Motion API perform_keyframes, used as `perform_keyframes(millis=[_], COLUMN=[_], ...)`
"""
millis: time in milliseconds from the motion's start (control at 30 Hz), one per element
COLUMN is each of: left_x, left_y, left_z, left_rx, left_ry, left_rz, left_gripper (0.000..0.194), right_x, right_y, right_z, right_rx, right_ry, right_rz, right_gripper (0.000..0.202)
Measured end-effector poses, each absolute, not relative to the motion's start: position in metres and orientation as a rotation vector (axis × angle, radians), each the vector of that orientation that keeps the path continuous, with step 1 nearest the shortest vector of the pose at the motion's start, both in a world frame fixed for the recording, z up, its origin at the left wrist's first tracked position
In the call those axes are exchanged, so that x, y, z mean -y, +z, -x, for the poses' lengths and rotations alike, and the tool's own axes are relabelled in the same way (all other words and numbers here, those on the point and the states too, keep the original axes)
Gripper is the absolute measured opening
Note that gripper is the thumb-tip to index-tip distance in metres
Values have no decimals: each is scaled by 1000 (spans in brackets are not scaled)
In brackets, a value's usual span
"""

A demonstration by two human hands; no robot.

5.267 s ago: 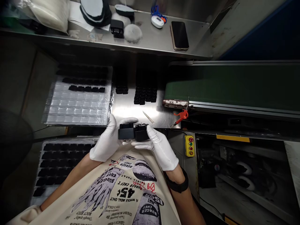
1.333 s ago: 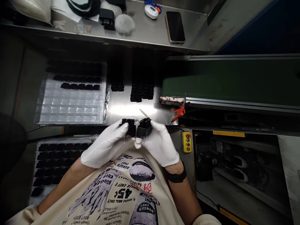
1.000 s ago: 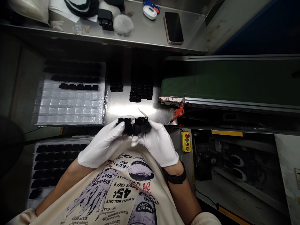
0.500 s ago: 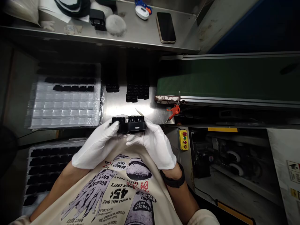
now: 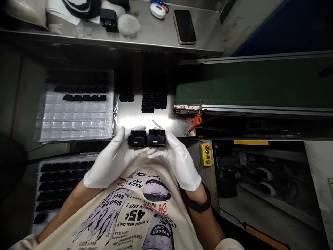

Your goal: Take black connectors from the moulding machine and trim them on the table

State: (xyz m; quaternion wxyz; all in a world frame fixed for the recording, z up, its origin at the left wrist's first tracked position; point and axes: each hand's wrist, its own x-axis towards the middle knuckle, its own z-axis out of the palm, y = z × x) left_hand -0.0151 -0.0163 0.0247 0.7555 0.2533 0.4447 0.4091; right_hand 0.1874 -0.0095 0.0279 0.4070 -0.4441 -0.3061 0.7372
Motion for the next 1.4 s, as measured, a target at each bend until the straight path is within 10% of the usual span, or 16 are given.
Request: perform_keyframes(millis=[333, 1400], left_x=[19, 23], left_y=[31, 21], left_z=[17, 23], left_rx=[-836, -849], left_ry=[862, 971], left_rz=[-394, -431], left_gripper=[74, 41], right_x=[12, 8], right_y=[20, 18], right_z=[-189, -180], right_rx=[692, 719], right_ry=[1907, 1874], right_rz=[1176, 1245], right_gripper=[43, 34])
